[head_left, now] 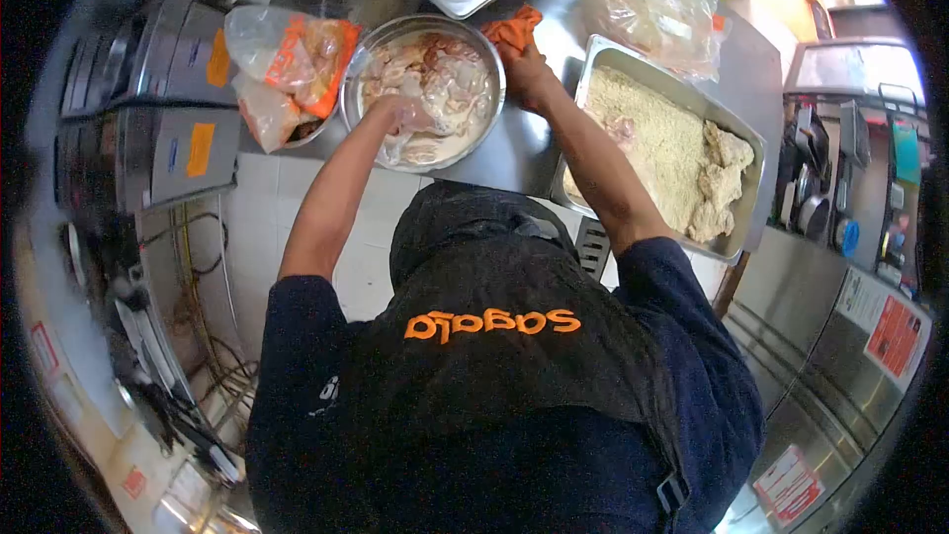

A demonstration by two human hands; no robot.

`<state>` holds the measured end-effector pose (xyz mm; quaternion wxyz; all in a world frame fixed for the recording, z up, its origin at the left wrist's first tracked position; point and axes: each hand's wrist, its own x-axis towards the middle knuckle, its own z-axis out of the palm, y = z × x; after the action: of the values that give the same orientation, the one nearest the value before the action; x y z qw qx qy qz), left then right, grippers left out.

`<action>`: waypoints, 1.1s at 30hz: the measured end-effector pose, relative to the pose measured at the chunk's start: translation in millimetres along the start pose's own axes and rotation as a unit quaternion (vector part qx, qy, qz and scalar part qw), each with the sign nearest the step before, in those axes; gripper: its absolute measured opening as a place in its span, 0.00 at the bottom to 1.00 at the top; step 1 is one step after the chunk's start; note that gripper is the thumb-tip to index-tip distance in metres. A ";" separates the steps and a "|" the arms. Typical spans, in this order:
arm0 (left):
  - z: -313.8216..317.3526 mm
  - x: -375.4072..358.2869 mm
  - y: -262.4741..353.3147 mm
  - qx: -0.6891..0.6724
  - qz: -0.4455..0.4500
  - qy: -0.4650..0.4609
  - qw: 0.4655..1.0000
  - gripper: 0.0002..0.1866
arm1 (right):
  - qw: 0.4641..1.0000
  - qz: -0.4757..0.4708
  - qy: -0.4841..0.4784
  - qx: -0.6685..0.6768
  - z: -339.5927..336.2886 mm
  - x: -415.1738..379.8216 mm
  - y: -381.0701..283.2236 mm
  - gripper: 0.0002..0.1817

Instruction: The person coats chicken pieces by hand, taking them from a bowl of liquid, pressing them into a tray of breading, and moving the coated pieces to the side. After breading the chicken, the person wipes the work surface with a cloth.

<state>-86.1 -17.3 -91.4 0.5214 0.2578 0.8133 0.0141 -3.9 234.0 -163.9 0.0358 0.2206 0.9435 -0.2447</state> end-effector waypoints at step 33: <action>-10.8 -18.1 25.9 0.088 0.005 0.001 0.996 0.28 | 0.991 -0.118 0.063 0.014 -130.2 -136.1 0.1 0.09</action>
<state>-79.0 -0.1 -63.8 0.4957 0.3065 0.8108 -0.0549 123.9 242.0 -25.7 -0.0554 0.1232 0.9598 -0.2460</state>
